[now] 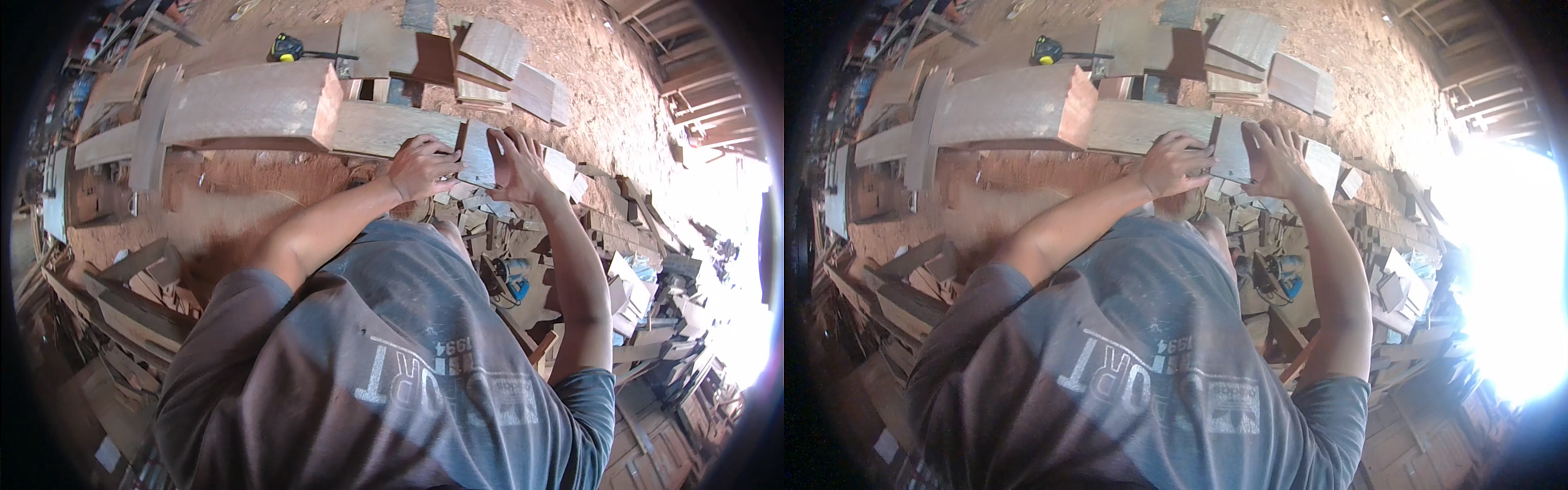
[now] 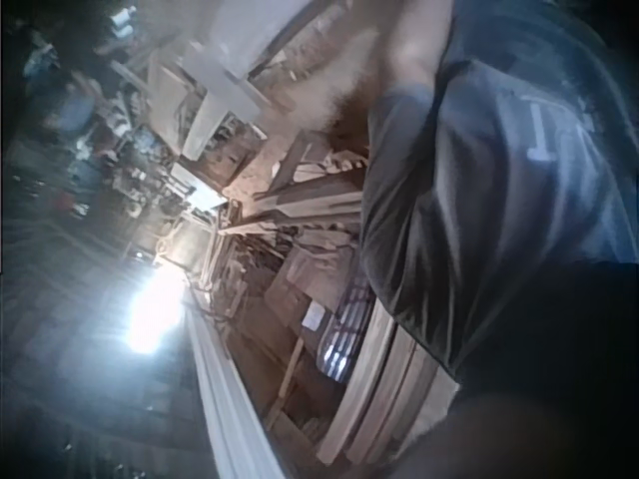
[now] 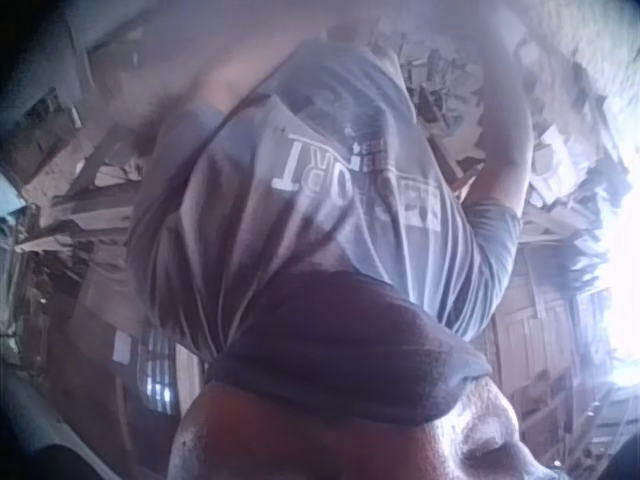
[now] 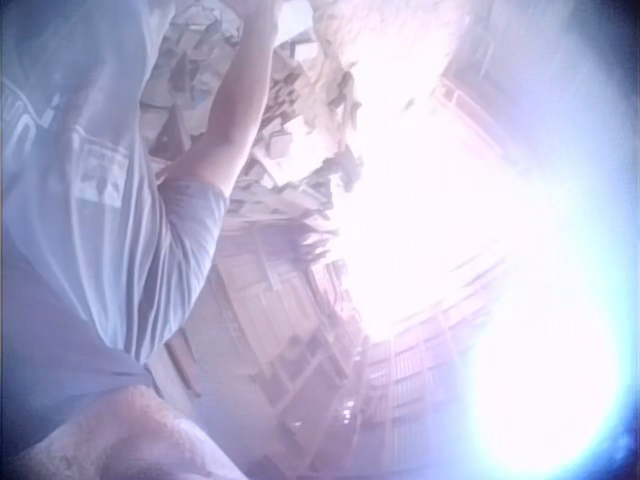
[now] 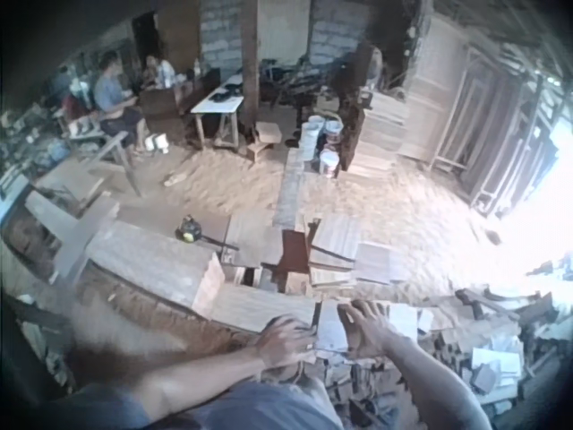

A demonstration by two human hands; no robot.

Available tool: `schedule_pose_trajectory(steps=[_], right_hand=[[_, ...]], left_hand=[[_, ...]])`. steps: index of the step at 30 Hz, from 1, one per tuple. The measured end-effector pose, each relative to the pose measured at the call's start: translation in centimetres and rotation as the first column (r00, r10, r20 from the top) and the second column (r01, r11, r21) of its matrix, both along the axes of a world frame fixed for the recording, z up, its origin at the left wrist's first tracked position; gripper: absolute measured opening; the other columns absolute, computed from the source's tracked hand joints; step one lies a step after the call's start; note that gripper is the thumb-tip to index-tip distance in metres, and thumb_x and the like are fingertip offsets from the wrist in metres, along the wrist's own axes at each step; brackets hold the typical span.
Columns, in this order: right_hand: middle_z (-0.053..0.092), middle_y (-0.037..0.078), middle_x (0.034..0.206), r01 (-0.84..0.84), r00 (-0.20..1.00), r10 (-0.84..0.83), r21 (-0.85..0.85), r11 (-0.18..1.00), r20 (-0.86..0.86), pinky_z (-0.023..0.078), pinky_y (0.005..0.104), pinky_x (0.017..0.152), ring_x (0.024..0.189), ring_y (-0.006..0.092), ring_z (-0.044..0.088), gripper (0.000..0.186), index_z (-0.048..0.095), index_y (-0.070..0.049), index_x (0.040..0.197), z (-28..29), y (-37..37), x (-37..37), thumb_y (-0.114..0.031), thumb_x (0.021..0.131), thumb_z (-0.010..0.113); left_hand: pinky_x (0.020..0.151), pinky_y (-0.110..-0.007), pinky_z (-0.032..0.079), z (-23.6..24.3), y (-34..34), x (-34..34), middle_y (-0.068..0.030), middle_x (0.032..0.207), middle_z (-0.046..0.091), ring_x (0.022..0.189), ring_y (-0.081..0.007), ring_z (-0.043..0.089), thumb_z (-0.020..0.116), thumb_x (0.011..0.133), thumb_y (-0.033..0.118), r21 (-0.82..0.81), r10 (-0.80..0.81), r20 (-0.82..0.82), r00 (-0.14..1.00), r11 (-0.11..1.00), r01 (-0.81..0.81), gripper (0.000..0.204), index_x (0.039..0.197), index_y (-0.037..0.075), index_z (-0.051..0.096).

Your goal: The person measures and marks a wooden plank using a tape measure and square, then uses a jigsaw to cut the plank. The cut piece is set aside.

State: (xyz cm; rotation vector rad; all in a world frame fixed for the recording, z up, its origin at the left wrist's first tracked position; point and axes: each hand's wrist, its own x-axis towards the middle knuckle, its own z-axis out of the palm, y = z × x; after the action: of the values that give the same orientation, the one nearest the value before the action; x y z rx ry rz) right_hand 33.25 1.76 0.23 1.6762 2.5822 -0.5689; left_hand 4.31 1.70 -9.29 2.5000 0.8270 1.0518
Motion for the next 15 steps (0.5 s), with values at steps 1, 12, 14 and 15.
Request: schedule_pose_trajectory(steps=[1,12,14,15], right_hand=[[0.044,0.022,0.162,-0.004,1.0,0.004,0.01,1.0,0.002,0.03,0.0596,0.13,0.155,0.0452,0.039,0.129,0.038,-0.017,0.168,0.0,-0.1,0.1,-0.038,0.058,0.101],[0.038,0.024,0.173,-0.033,0.999,0.033,0.01,0.999,0.002,0.029,0.0583,0.134,0.162,0.0455,0.033,0.123,0.038,-0.018,0.172,-0.1,-0.1,2.0,-0.052,0.07,0.099],[0.041,0.027,0.171,0.249,0.939,-0.223,0.07,0.966,-0.262,0.033,0.0585,0.132,0.16,0.046,0.038,0.11,0.045,-0.015,0.168,-0.8,-0.6,4.9,-0.052,0.077,0.095],[0.043,0.028,0.17,0.372,0.86,-0.312,0.078,0.925,-0.404,0.036,0.0586,0.13,0.159,0.0463,0.04,0.104,0.049,-0.014,0.167,-1.2,-0.8,6.9,-0.052,0.08,0.093]], left_hand=[[0.112,-0.045,0.051,0.0,0.0,0.1,-0.0015,0.121,0.084,0.117,-0.0195,0.073,0.092,0.08,0.032,-0.003,-0.012,0.002,1.0,1.0,0.012,0.037,0.113,0.017,0.087],[0.109,-0.046,0.052,0.6,0.1,0.3,-0.0073,0.12,0.083,0.113,-0.0234,0.074,0.091,0.084,0.031,0.034,-0.02,-0.013,1.0,0.999,0.02,0.036,0.117,0.016,0.086],[0.108,-0.045,0.053,0.9,0.1,0.3,-0.0091,0.121,0.082,0.114,-0.0254,0.073,0.092,0.084,0.032,0.034,-0.024,-0.018,1.0,0.999,0.025,0.038,0.118,0.016,0.085],[0.108,-0.046,0.053,1.0,0.0,0.3,-0.0096,0.122,0.082,0.115,-0.0265,0.073,0.093,0.083,0.032,0.024,-0.029,-0.01,1.0,0.999,0.03,0.04,0.119,0.015,0.085]])
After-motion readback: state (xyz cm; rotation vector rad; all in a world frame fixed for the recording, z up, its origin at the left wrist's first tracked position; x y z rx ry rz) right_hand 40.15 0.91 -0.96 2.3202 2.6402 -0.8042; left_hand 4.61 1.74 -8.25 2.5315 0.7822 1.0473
